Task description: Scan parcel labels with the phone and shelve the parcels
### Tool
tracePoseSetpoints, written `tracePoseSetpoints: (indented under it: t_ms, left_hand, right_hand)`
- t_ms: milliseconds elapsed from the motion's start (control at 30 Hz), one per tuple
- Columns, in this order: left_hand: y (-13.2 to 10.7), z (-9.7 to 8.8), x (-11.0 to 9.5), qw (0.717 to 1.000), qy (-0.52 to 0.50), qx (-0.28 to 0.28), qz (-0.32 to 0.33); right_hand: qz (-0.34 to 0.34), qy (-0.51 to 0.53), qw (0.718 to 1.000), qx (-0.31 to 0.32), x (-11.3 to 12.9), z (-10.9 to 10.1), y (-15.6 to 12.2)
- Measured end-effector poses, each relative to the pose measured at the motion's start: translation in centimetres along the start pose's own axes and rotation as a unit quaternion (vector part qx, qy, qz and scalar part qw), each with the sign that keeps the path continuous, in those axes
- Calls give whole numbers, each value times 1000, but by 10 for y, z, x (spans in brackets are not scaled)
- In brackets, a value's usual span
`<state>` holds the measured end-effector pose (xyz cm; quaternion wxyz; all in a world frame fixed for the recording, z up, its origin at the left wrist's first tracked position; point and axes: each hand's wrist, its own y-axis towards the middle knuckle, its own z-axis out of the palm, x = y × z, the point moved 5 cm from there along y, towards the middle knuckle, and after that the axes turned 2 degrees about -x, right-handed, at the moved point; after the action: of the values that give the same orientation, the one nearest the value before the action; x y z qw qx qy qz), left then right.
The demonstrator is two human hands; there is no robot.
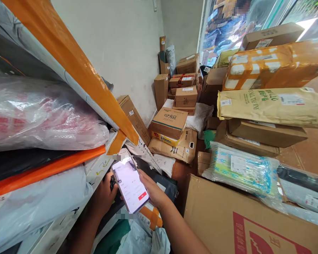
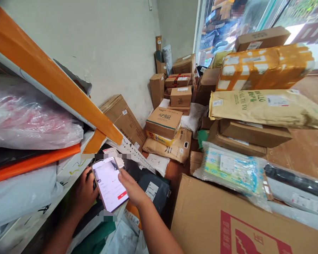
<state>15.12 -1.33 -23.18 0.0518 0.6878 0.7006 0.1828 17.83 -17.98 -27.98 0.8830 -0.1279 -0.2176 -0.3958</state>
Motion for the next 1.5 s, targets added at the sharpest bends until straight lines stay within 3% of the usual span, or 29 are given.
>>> tracePoseSetpoints:
  t_ms: [133, 933, 1100, 1233, 1500]
  left_hand:
    - [-10, 1, 2, 1000, -7, -9, 20]
    - [-11, 2, -1, 998, 24, -38, 54]
    - [-12, 4, 0, 999, 17, -29, 42]
    - [-11, 1, -2, 1000, 19, -4, 20]
    - [-9, -1, -4, 1000, 16, 9, 7]
  right_hand:
    - [-15, -3, 1000, -1, 1, 2, 9]
    - [-12, 10, 1000, -15, 1, 3, 7]
    - [10, 44, 998, 32, 6, 9, -14]
    - [-21, 30, 997, 70, 12, 5, -42]
    - [-54, 2, 998, 24, 14, -16, -82]
